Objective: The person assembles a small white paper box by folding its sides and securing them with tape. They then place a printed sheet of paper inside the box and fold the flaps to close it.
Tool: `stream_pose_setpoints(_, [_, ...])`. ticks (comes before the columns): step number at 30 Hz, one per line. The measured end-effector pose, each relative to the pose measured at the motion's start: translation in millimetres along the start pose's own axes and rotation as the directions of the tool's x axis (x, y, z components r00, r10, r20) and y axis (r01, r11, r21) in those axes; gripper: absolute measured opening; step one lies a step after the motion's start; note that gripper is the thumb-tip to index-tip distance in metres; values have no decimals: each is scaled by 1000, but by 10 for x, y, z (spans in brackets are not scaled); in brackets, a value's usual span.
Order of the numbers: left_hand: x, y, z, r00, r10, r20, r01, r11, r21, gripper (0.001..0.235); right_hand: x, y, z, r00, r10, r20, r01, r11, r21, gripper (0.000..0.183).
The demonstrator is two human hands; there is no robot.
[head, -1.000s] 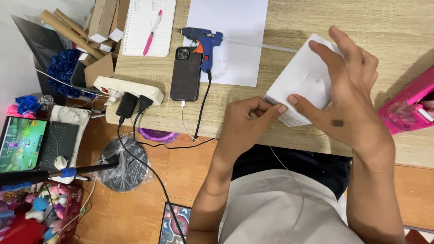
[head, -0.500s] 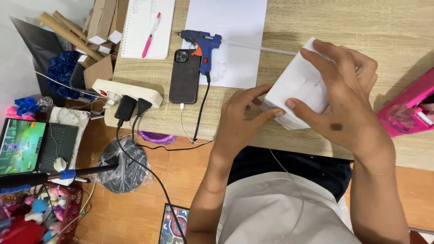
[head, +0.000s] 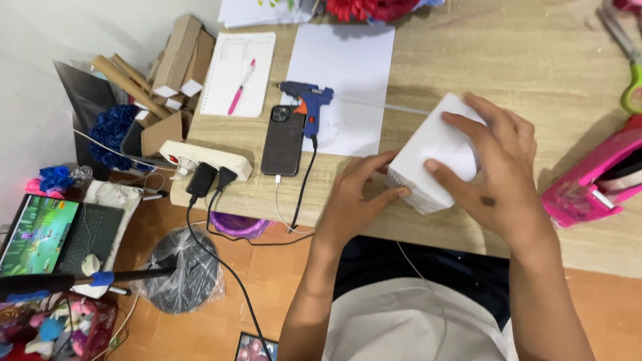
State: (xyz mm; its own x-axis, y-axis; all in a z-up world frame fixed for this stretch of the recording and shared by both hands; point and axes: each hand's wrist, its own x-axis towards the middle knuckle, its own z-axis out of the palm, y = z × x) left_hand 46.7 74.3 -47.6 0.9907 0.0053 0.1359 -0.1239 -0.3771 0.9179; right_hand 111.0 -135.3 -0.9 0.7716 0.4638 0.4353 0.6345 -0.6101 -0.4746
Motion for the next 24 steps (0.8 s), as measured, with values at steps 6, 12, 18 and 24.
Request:
stream_pose_setpoints(6, [-41,212,157,882,17,-470,-4,1000,29,24,-274,-1,-151,963,198,-185,-179,977,116,47])
stream_pose_setpoints(12, [6,345,447,942,-45,-331,88,989,118,55,-883,309,-207,805,432,-407,-255,871,420,21])
stream_pose_setpoints(18, [61,369,512,913,146,-380,-111,987,113,38,-1281,794,-221,703,517,-488,-458,854,246,27])
stream_pose_setpoints(24, [-27,626,1009,926,375,-33,-373,926,62,28,-1240,956,30,810,336,-481,-169,919,357,36])
